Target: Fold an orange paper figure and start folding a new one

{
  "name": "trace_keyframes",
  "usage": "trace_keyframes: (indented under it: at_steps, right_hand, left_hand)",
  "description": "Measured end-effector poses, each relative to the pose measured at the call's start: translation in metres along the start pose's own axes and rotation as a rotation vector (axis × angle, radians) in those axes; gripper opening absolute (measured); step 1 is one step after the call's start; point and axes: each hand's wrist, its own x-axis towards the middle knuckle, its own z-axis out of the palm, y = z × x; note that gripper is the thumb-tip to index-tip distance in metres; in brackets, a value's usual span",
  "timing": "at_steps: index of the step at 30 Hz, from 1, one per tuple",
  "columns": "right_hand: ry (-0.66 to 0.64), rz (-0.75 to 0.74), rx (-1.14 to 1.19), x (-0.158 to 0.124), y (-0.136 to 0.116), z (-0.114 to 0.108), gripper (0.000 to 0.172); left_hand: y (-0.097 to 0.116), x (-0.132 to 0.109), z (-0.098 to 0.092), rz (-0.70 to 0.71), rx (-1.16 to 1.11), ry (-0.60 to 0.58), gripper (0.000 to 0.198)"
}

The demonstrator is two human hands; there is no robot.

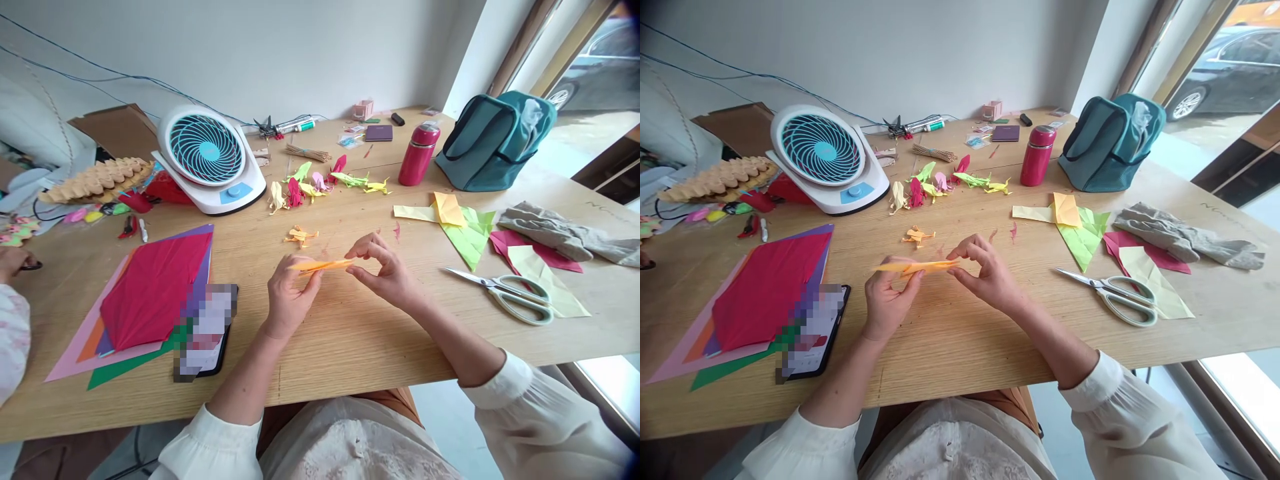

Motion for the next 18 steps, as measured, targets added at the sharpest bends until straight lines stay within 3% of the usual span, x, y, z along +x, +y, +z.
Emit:
trace_keyframes:
  at_steps: [4,10,14,18]
  right_hand:
    - [0.061,-0.033,-0.054,-0.001,-0.001,0.004,0.02]
    - [0.065,0.125,-0.055,-0.014,0.002,-0.005,0.018]
    - [0.016,0.218,-0.102,-0.049,-0.015,-0.017,0.018]
    - [-0.211,0.166,-0.17,-0.092,-0.042,-0.02,0.025]
  left_hand:
    - [0.006,0.004,-0.008,0.29,0.113,0.005,0.011]
    - [0.01,-0.009,-0.002,0.46,0.326,-0.217,0.017]
    - [0.016,-0.023,0.004,0.426,0.373,-0.478,0.024]
    - [0.022,-0.031,-0.001,0.221,0.213,-0.83,0.014]
